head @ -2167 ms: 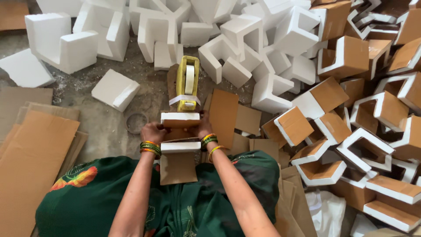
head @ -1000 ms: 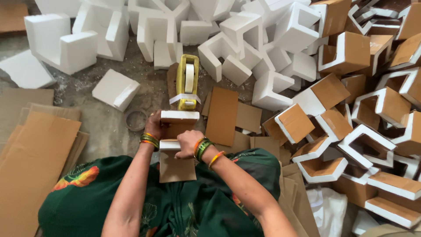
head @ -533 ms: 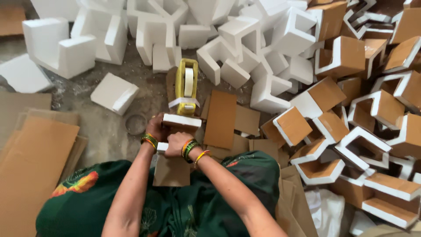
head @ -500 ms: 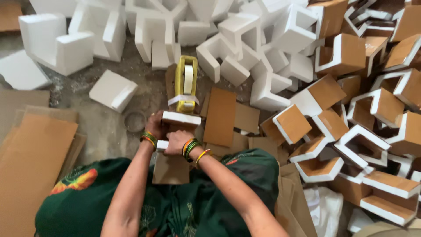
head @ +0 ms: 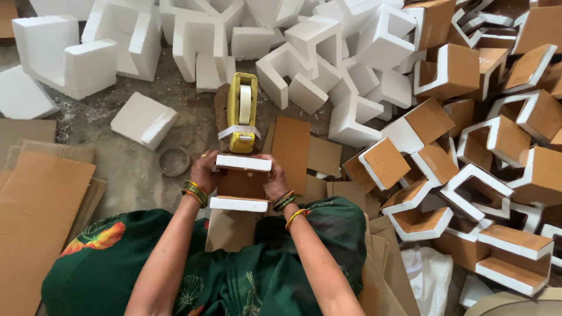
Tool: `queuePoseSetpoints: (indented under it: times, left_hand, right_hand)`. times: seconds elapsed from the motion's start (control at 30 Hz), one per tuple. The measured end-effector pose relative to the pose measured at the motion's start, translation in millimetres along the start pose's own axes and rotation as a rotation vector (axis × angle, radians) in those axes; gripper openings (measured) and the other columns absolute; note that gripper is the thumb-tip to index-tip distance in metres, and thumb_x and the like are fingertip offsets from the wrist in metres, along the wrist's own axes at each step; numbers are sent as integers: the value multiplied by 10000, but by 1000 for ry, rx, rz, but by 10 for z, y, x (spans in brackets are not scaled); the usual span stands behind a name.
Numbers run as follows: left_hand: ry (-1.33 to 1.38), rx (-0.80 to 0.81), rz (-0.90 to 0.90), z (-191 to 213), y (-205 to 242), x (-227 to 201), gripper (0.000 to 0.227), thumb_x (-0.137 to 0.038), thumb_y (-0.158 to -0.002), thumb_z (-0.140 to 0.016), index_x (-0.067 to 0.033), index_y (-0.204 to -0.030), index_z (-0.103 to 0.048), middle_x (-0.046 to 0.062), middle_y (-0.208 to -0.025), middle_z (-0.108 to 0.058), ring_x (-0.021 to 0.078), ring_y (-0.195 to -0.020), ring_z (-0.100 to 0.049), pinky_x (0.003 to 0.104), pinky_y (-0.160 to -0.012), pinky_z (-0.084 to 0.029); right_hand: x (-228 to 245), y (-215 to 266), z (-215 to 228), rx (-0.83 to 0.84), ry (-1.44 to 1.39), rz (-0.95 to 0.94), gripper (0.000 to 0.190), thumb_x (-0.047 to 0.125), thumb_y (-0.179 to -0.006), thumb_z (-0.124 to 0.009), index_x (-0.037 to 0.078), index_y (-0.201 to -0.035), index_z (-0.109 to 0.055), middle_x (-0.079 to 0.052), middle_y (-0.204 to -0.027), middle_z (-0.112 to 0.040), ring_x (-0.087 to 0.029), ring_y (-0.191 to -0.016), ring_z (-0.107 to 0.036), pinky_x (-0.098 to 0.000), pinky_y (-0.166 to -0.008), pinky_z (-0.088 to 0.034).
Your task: The person sits on the floor and assembles protective packaging by placing white foam inserts onto brown cardboard pieces. They use a yellow tape dispenser to secure the foam to the cardboard, repeating this process for multiple units.
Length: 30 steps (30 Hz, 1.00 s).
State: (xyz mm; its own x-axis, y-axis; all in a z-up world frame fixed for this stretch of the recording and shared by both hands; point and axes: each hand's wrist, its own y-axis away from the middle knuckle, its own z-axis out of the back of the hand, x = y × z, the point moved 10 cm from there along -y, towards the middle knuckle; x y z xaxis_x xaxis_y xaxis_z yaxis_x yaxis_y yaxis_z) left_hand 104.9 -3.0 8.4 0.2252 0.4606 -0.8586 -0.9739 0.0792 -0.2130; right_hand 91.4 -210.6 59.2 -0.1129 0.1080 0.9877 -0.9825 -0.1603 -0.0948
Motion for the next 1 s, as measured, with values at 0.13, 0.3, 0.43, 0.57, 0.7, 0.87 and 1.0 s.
queuePoseSetpoints:
  times: [0.13,0.3,0.43,0.57,0.7,0.87,1.0]
  left_hand:
    - [63,7,-81,304,-17,-474,457,-66,-723,-867,-58,-1139,-677,155,-1067,-714,326,-991,-692,399,-852,-554]
    - [657,225,335,-79,179,-33,542,95,-803,-696,-38,-1317,-589,41,-1132,-724,143,-1036,-692,307,-910,-587]
    - [924,250,306,-243,219,219,449,138,-886,-633,31,-1321,-612,88,-1121,-722,156,-1015,-697,309,-926,-594]
    - [842,173,401,-242,250,300,408,133,-878,-651,16,-1268,-625,61,-1146,-728,123,-1014,-699,308,-910,-610]
    - [940,170,451,-187,263,89,427,100,-881,-655,-3,-1295,-625,53,-1140,-728,128,-1010,-697,300,-913,-599]
    - [936,176,401,-250,363,-133,555,75,-825,-681,-74,-1346,-560,-15,-1180,-690,84,-1080,-643,278,-919,-564]
    - [830,145,378,-328,413,158,422,94,-881,-710,-9,-1274,-597,26,-1140,-695,115,-1058,-640,296,-919,-561]
  right_hand:
    - [-246,-28,22,99,-289,-8,406,-89,-888,-739,23,-1261,-624,-90,-1124,-745,-147,-1047,-718,-311,-899,-625]
    - [75,30,-39,78,-200,86,394,-89,-889,-754,19,-1250,-637,-62,-1107,-742,-123,-1034,-702,-285,-902,-608]
    - [111,60,-73,72,-149,129,379,-63,-910,-738,22,-1265,-635,-60,-1120,-735,-119,-1030,-706,-284,-907,-610]
    - [-525,33,34,26,-367,-42,336,-6,-899,-735,14,-1208,-606,-84,-1066,-726,-163,-975,-717,-359,-832,-652]
    - [-994,45,-10,39,-338,-105,220,40,-886,-805,-9,-1075,-704,-116,-1003,-761,-220,-925,-740,-414,-803,-662]
    - [-850,141,-15,-84,104,-36,298,108,-780,-869,13,-1019,-717,-98,-978,-759,-220,-898,-706,-377,-760,-619]
    - [-867,124,-95,-49,219,-7,359,153,-754,-898,19,-1041,-730,-105,-997,-771,-218,-928,-729,-366,-794,-615]
